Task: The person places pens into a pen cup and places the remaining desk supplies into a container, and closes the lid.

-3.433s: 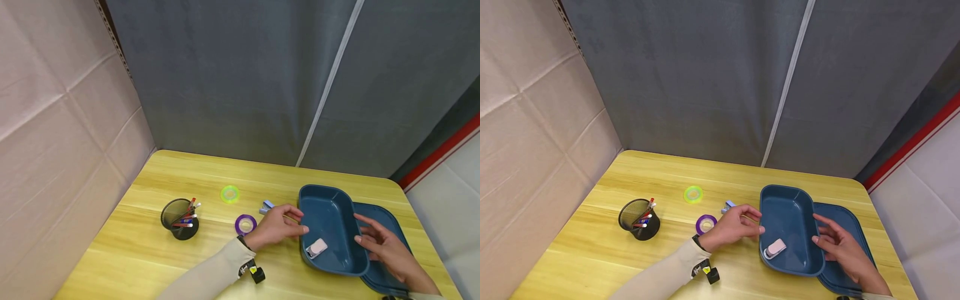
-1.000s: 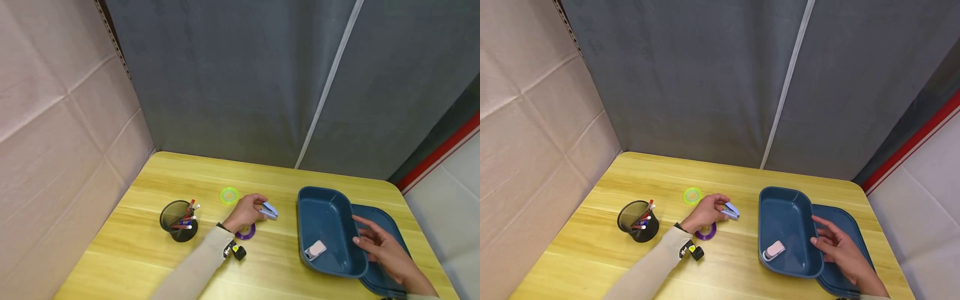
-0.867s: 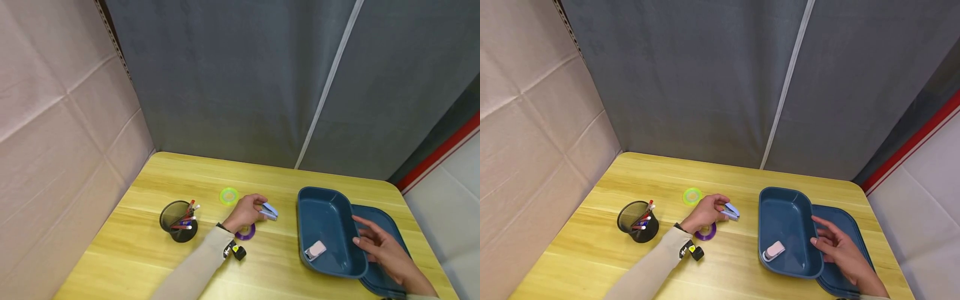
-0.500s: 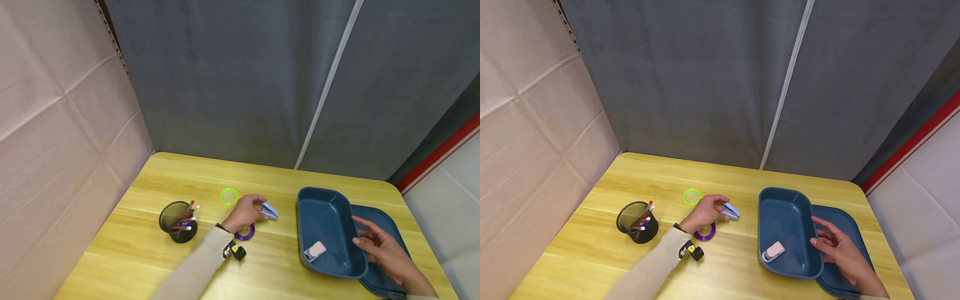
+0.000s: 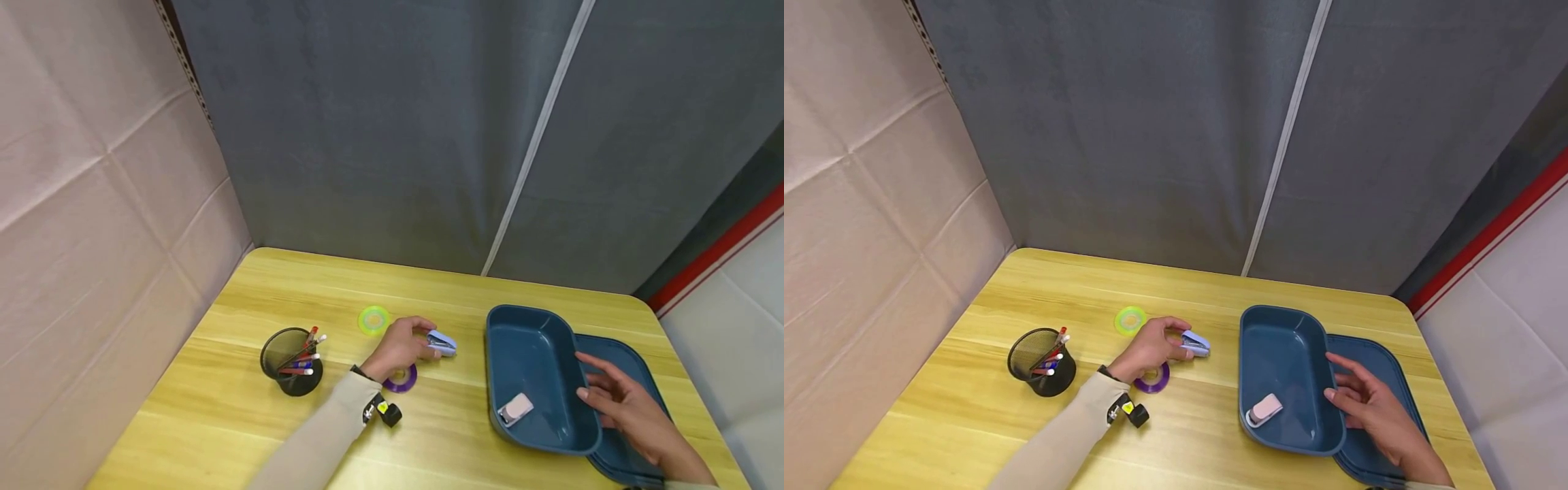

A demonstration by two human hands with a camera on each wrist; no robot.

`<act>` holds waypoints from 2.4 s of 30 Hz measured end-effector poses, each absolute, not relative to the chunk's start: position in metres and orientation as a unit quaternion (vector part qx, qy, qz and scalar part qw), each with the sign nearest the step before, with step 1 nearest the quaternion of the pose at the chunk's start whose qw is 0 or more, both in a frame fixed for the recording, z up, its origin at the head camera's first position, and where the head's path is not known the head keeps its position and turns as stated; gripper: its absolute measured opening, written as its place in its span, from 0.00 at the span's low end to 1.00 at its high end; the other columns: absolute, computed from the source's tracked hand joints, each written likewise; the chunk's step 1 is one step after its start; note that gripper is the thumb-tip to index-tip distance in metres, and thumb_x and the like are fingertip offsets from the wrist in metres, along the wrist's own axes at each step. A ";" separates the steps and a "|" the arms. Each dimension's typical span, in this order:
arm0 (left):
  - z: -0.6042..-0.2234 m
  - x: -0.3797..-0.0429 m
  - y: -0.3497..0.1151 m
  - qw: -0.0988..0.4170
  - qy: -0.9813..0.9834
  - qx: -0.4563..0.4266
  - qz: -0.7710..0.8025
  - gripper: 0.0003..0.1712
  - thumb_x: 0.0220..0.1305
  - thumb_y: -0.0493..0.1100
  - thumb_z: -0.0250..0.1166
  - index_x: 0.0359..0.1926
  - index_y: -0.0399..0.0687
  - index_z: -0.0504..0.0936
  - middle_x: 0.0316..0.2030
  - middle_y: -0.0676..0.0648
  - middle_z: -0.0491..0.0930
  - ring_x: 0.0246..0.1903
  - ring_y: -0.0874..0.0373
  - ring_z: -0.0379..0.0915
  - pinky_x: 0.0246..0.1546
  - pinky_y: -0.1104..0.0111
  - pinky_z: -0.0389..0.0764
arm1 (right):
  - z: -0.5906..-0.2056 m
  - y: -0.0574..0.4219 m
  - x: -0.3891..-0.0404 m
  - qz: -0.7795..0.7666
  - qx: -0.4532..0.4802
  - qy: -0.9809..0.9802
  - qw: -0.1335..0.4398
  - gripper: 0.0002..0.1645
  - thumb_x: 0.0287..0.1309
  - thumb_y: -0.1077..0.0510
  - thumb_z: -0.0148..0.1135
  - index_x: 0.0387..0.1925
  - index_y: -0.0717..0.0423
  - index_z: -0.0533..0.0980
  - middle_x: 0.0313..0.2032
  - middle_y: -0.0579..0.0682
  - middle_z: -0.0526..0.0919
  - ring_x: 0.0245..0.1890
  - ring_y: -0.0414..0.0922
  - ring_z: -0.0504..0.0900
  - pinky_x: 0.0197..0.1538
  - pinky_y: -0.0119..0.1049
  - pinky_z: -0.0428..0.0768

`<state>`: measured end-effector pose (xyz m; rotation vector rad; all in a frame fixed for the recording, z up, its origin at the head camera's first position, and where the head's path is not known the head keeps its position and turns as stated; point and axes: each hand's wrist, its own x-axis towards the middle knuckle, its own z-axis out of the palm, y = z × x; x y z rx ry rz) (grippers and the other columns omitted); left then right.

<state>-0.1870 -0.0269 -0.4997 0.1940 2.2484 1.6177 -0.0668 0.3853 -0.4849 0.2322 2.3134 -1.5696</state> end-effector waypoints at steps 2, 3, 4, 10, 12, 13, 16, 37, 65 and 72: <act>-0.498 -0.186 -0.027 0.181 0.794 0.065 0.577 0.30 0.53 0.37 0.83 0.58 0.48 0.85 0.55 0.46 0.84 0.46 0.54 0.84 0.48 0.61 0.86 | -0.484 0.385 -0.067 -0.553 0.082 0.812 0.167 0.45 0.78 0.51 0.60 0.85 0.42 0.49 0.76 0.71 0.57 0.50 0.23 0.78 0.48 0.48 0.90; -0.497 -0.185 -0.027 0.181 0.792 0.063 0.580 0.30 0.53 0.37 0.83 0.58 0.49 0.85 0.55 0.46 0.83 0.46 0.54 0.84 0.48 0.62 0.86 | -0.484 0.386 -0.067 -0.552 0.078 0.813 0.168 0.45 0.78 0.51 0.60 0.85 0.41 0.49 0.76 0.72 0.56 0.50 0.23 0.78 0.48 0.48 0.90; -0.497 -0.185 -0.027 0.180 0.791 0.062 0.581 0.30 0.53 0.37 0.83 0.58 0.49 0.85 0.55 0.46 0.83 0.46 0.54 0.84 0.47 0.62 0.86 | -0.484 0.386 -0.067 -0.552 0.079 0.813 0.168 0.45 0.78 0.51 0.61 0.85 0.41 0.49 0.76 0.72 0.56 0.50 0.23 0.78 0.48 0.48 0.90; -0.493 -0.183 -0.028 0.189 0.779 0.056 0.596 0.29 0.53 0.37 0.83 0.57 0.49 0.85 0.56 0.46 0.83 0.43 0.55 0.83 0.44 0.63 0.86 | -0.483 0.385 -0.067 -0.550 0.084 0.814 0.169 0.46 0.77 0.49 0.62 0.85 0.42 0.49 0.77 0.72 0.55 0.50 0.21 0.77 0.49 0.47 0.90; -0.492 -0.183 -0.028 0.191 0.774 0.057 0.601 0.29 0.53 0.36 0.83 0.57 0.48 0.85 0.55 0.46 0.83 0.43 0.54 0.83 0.43 0.64 0.86 | -0.483 0.385 -0.067 -0.549 0.080 0.815 0.168 0.46 0.78 0.50 0.61 0.85 0.42 0.49 0.77 0.72 0.55 0.50 0.21 0.77 0.48 0.46 0.90; -0.492 -0.183 -0.028 0.191 0.772 0.058 0.603 0.29 0.53 0.36 0.83 0.57 0.48 0.85 0.55 0.46 0.83 0.43 0.54 0.83 0.43 0.64 0.85 | -0.484 0.386 -0.067 -0.549 0.078 0.815 0.167 0.46 0.78 0.51 0.60 0.85 0.42 0.48 0.76 0.72 0.55 0.50 0.22 0.77 0.48 0.46 0.90; -0.491 -0.182 -0.028 0.194 0.765 0.060 0.611 0.30 0.53 0.37 0.83 0.58 0.46 0.84 0.54 0.46 0.83 0.43 0.54 0.84 0.42 0.63 0.86 | -0.485 0.386 -0.067 -0.551 0.075 0.815 0.163 0.44 0.79 0.52 0.59 0.85 0.42 0.49 0.76 0.72 0.56 0.50 0.23 0.78 0.47 0.45 0.90; -0.468 -0.168 -0.011 0.190 0.710 0.094 0.672 0.28 0.55 0.36 0.82 0.56 0.47 0.83 0.52 0.46 0.82 0.44 0.56 0.85 0.41 0.67 0.87 | -0.486 0.386 -0.067 -0.548 0.080 0.814 0.174 0.45 0.79 0.51 0.59 0.86 0.42 0.48 0.77 0.74 0.55 0.50 0.21 0.77 0.48 0.47 0.90; -0.457 -0.162 0.060 0.206 0.717 0.111 0.657 0.24 0.53 0.36 0.84 0.50 0.52 0.85 0.44 0.56 0.84 0.35 0.62 0.84 0.40 0.70 0.89 | -0.485 0.388 -0.068 -0.549 0.081 0.814 0.171 0.44 0.79 0.52 0.59 0.85 0.41 0.49 0.75 0.73 0.57 0.50 0.25 0.78 0.47 0.46 0.90; -0.459 -0.160 0.070 0.196 0.734 0.111 0.641 0.24 0.52 0.39 0.85 0.50 0.53 0.86 0.41 0.56 0.84 0.32 0.62 0.82 0.36 0.73 0.87 | -0.484 0.386 -0.068 -0.540 0.091 0.820 0.166 0.43 0.78 0.53 0.60 0.85 0.41 0.51 0.66 0.60 0.71 0.49 0.34 0.80 0.44 0.44 0.89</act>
